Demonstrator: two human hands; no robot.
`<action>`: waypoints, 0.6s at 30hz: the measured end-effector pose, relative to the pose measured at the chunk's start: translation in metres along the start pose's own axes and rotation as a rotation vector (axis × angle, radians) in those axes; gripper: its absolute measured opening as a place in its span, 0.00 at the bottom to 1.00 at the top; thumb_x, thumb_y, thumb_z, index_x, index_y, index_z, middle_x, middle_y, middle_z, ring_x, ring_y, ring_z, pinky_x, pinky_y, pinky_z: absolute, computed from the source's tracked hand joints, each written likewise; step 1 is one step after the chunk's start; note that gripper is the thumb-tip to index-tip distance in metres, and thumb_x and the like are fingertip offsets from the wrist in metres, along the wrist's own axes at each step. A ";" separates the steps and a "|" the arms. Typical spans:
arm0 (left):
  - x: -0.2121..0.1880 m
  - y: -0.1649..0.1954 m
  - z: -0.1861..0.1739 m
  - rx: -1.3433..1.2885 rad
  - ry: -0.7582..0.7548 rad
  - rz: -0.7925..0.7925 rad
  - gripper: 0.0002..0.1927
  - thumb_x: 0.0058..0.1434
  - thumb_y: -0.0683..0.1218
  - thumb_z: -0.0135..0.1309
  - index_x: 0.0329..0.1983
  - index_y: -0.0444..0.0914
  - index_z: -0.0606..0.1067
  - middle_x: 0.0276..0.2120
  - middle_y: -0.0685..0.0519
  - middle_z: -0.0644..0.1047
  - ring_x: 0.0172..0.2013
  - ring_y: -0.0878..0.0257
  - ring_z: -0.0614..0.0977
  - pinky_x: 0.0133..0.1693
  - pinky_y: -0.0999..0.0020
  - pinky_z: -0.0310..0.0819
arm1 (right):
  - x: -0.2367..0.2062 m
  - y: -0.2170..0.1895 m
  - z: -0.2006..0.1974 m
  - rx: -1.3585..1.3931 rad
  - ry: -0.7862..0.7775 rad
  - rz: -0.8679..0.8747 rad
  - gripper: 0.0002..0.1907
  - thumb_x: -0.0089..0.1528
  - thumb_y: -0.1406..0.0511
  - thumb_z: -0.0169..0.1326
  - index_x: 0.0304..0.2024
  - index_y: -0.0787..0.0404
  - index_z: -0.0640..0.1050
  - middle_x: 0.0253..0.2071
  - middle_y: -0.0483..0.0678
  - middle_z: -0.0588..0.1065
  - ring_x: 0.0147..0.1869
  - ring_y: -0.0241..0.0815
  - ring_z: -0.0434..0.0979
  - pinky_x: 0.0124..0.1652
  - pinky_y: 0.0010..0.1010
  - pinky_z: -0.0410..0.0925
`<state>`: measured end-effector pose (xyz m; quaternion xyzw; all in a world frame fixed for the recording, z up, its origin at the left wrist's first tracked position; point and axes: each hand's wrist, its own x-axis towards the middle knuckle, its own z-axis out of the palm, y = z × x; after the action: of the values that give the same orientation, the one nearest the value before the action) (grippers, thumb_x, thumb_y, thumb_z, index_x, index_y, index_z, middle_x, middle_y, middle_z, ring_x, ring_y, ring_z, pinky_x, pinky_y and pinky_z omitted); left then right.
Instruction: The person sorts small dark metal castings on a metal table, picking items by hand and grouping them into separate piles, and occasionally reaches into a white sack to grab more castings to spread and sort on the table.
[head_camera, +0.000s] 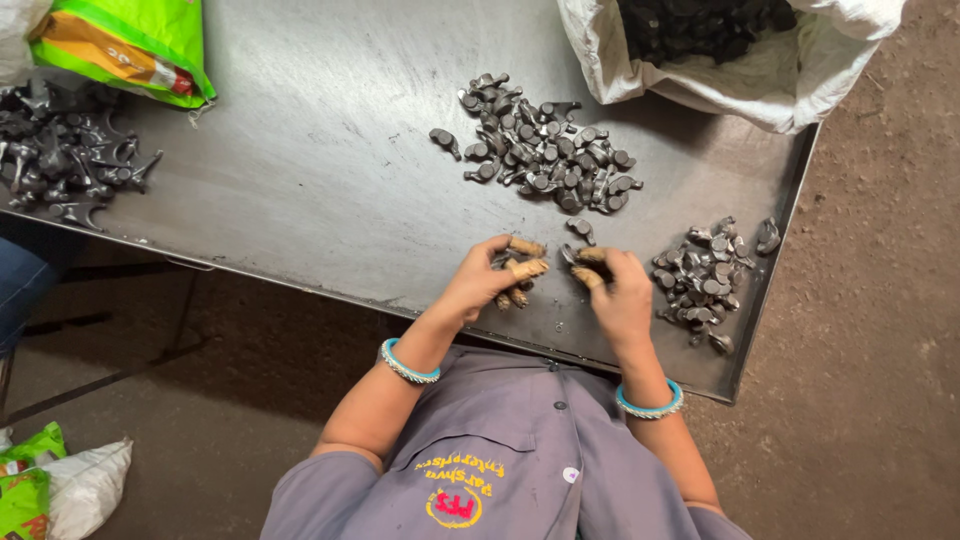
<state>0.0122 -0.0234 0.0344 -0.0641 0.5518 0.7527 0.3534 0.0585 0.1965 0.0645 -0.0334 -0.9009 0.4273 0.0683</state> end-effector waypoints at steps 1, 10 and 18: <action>-0.001 0.000 0.005 0.053 0.014 0.051 0.19 0.61 0.47 0.65 0.54 0.37 0.76 0.26 0.53 0.76 0.19 0.69 0.77 0.17 0.76 0.65 | -0.003 0.007 -0.001 0.114 -0.008 0.082 0.13 0.60 0.74 0.62 0.47 0.64 0.80 0.42 0.49 0.80 0.45 0.39 0.83 0.46 0.26 0.74; 0.031 -0.041 0.024 -0.299 -0.331 -0.110 0.14 0.74 0.49 0.55 0.51 0.33 0.73 0.33 0.53 0.78 0.27 0.68 0.80 0.26 0.72 0.78 | -0.014 0.051 -0.011 1.047 -0.139 0.501 0.07 0.68 0.70 0.54 0.46 0.68 0.79 0.37 0.48 0.80 0.36 0.33 0.79 0.35 0.23 0.72; 0.029 -0.048 0.027 -0.268 -0.340 -0.195 0.19 0.72 0.53 0.52 0.58 0.37 0.75 0.36 0.54 0.80 0.28 0.69 0.81 0.27 0.72 0.77 | -0.018 0.056 -0.009 0.987 -0.106 0.492 0.09 0.69 0.66 0.56 0.42 0.69 0.80 0.32 0.46 0.79 0.32 0.32 0.76 0.30 0.21 0.68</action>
<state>0.0277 0.0208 -0.0073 -0.0360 0.3708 0.7814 0.5007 0.0773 0.2370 0.0253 -0.1854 -0.5614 0.8034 -0.0713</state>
